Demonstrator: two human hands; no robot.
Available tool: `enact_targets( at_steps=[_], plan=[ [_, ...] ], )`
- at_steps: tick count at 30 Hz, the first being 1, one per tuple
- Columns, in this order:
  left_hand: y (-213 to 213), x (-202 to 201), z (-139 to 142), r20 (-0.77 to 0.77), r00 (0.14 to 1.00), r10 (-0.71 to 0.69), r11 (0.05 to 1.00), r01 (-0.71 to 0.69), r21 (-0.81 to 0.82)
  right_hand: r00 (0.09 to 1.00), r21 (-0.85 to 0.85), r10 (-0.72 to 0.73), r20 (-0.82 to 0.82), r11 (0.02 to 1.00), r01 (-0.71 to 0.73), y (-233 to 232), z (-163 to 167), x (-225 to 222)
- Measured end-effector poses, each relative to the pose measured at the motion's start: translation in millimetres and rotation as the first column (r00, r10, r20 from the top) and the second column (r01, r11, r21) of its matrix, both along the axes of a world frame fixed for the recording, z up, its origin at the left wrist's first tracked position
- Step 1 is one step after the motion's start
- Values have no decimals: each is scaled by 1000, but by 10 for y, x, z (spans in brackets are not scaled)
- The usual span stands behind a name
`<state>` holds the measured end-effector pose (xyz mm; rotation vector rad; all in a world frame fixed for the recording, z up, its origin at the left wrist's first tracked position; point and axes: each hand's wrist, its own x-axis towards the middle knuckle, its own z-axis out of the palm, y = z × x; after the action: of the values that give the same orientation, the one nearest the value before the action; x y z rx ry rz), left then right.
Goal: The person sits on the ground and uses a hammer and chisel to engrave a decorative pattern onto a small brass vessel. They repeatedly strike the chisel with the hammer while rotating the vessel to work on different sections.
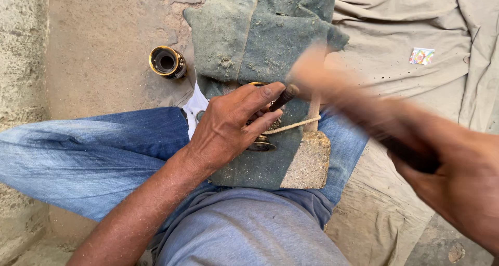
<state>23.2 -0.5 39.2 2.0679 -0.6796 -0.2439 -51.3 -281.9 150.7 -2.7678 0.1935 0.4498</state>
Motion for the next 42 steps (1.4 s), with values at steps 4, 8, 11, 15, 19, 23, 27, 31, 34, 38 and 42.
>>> enact_targets(
  at_steps=[4, 8, 11, 15, 19, 23, 27, 31, 34, 38, 42],
  plan=[
    [0, 1, -1, 57, 998, -17, 998, 21, -67, 995, 136, -15, 96, 991, 2, 40, 43, 15],
    [10, 6, 32, 63, 998, -20, 998, 24, -51, 988, 169, 9, 152, 985, -35, 52, 36, 18],
    [3, 33, 55, 54, 997, -50, 998, 51, -29, 970, 183, 37, 242, 980, -83, -6, -31, -58],
    [-7, 28, 82, 106, 993, -53, 997, 59, -58, 968, 195, 37, 249, 977, -88, -100, -120, -293],
    [-60, 29, 80, -85, 996, -40, 999, 38, -26, 949, 461, -314, 38, 848, 262, -167, -213, -383],
    [-112, 26, 87, 13, 999, -41, 998, 40, 41, 995, 241, -79, 65, 969, 61, -223, -151, -323],
    [-115, -41, 122, 106, 994, -31, 996, 22, 86, 992, 20, -78, -104, 997, 80, -141, -92, -289],
    [-117, -41, 129, 89, 995, -38, 995, 30, 95, 991, 232, -103, 89, 970, 80, -72, -88, -238],
    [-119, -12, 125, 91, 994, -60, 992, 50, 114, 996, 90, -79, -38, 993, 82, -98, -77, -189],
    [-117, 20, 120, 111, 990, -85, 992, 73, 106, 1000, 41, -5, 27, 999, 4, -141, -98, -201],
    [-105, 25, 120, 126, 989, -84, 995, 76, 68, 991, 172, -33, 131, 985, 10, -153, -174, -281]
  ],
)
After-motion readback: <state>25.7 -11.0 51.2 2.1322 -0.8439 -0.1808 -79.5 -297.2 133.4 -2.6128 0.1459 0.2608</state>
